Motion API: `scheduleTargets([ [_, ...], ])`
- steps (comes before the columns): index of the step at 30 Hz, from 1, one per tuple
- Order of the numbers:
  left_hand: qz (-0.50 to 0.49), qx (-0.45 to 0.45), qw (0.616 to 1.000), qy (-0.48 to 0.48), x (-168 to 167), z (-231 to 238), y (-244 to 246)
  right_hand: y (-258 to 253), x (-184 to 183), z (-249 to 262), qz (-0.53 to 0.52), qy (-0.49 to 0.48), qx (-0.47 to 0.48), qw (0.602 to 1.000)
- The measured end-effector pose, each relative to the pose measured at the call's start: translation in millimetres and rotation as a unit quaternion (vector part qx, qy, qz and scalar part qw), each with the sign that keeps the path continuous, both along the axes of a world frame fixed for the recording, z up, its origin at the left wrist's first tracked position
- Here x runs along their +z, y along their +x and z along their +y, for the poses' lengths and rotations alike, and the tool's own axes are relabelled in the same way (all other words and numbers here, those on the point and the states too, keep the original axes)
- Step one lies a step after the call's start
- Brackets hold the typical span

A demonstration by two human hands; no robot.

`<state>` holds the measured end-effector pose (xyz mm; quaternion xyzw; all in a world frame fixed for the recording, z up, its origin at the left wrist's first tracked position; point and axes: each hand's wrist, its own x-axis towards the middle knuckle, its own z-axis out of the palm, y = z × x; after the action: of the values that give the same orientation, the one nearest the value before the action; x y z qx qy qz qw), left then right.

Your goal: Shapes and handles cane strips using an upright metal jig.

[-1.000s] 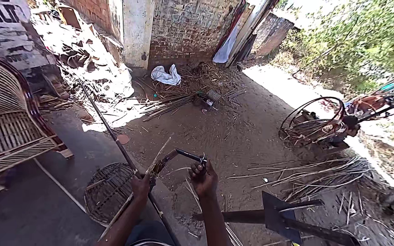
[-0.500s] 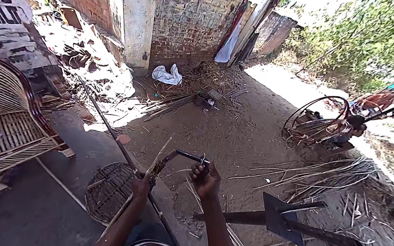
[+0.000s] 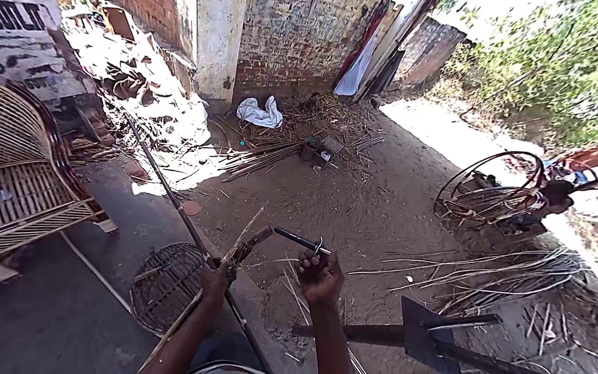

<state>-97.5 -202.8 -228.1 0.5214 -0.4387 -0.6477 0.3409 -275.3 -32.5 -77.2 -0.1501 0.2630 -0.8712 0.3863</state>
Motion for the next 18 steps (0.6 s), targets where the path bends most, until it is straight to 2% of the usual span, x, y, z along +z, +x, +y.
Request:
scheduleTargets([
  [7, 0.028, 0.014, 1.000, -0.001, 2, 2, 0, -1, 6, -12, -0.021, 0.035, 0.030, 0.999],
  [11, 0.006, 0.015, 1.000, -0.004, 3, 4, 0, 1, 8, -14, 0.009, 0.048, 0.031, 0.998],
  [18, -0.014, 0.017, 1.000, -0.010, 5, 7, -1, 0, 2, -6, 0.000, -0.001, 0.021, 1.000],
])
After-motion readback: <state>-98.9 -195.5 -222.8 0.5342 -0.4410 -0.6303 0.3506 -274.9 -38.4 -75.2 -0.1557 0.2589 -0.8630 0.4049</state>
